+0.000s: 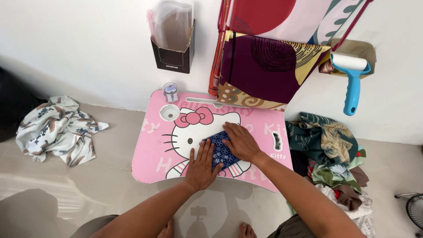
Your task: The person folds a blue patterned cloth on a pink Hello Kitty ironing board, smooths it with a lint roller, and then places it into a clear plastic bag. The task involves folding, rolling, and packaging the cloth.
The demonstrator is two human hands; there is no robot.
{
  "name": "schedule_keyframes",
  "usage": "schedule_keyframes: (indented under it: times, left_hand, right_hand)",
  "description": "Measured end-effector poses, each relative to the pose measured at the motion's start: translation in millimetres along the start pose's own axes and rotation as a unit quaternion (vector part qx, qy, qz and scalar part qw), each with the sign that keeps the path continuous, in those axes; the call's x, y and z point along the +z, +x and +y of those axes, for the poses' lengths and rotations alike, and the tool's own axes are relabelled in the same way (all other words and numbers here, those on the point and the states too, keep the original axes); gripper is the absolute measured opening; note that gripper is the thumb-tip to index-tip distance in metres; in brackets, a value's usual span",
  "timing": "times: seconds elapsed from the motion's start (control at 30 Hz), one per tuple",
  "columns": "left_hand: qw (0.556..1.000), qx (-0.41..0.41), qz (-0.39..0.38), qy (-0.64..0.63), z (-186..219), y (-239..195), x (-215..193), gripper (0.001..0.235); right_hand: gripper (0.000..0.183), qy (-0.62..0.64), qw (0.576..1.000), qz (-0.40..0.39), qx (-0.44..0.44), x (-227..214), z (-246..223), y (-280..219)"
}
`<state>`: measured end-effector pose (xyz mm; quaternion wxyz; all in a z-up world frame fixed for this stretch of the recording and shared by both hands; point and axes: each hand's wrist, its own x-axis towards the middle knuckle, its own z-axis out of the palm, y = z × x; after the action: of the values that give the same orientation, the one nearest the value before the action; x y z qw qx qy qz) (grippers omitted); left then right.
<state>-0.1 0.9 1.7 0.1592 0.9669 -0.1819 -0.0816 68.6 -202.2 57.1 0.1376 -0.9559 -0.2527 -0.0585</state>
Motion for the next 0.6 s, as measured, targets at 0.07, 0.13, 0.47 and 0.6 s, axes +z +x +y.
schedule_keyframes:
  times: [0.07, 0.13, 0.47, 0.6]
  left_hand:
    - [1.000, -0.002, -0.023, -0.017, 1, 0, -4, 0.078]
    - [1.000, -0.005, -0.020, -0.022, 1, -1, -6, 0.074]
    - [0.999, 0.003, -0.030, 0.022, -4, 15, -7, 0.071]
    - [0.999, 0.028, -0.017, 0.033, -13, 31, -1, 0.072]
  right_hand:
    - [0.068, 0.034, 0.986, -0.162, 0.031, 8, 6, -10]
    - [0.071, 0.037, 0.983, -0.173, 0.051, 8, 6, -7]
    - [0.077, -0.008, 0.996, -0.084, 0.018, -18, 20, -13]
    - [0.057, -0.099, 0.979, 0.150, -0.094, -68, 47, -19]
